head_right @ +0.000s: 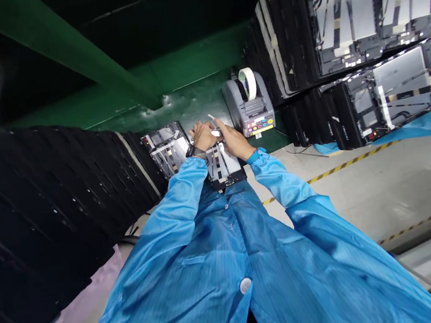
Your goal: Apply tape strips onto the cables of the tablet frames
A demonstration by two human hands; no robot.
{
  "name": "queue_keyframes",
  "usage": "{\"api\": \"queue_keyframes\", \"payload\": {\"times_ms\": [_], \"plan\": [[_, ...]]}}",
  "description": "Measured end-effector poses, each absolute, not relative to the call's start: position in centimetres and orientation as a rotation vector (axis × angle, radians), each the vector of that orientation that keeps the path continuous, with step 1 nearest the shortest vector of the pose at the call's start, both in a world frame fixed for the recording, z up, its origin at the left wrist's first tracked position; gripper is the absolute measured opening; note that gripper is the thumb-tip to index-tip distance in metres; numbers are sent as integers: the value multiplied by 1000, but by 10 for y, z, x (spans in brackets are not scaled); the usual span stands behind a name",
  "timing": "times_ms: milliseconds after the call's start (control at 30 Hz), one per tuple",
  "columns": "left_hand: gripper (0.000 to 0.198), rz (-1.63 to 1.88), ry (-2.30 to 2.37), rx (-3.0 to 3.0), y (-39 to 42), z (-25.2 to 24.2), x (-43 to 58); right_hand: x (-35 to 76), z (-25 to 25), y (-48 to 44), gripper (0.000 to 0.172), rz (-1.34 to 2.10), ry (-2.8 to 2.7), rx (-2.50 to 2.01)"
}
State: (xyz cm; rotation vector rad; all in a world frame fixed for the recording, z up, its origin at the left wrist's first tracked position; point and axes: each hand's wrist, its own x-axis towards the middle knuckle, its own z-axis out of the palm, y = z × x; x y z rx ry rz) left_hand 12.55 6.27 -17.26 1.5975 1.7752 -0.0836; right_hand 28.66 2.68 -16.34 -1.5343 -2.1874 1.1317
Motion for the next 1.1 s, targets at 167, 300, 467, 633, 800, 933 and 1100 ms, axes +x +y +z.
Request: {"api": "queue_keyframes", "payload": {"times_ms": [167, 300, 467, 633, 800, 933, 1100], "plan": [[52, -95, 1790, 1603, 64, -171, 126, 287, -161, 32, 92, 1184, -2215, -1522], [53, -91, 1788, 1595, 65, -169, 127, 286, -164, 36, 88, 1186, -2192, -1515], [53, -68, 1786, 1573, 65, -167, 126, 286, -171, 36, 87, 1138, -2196, -1515], [53, -52, 1796, 1591, 64, -166, 126, 285, -177, 35, 93, 1082, -2177, -1530], [58, -61, 1788, 1587, 65, -168, 127, 284, -175, 35, 87, 1095, -2166, -1567], [59, -51, 1794, 1608, 64, -171, 127, 284, -175, 35, 78, 1135, -2105, -1532], [59, -37, 1794, 1603, 63, -173, 127, 286, -175, 36, 82, 1150, -2134, -1531]]}}
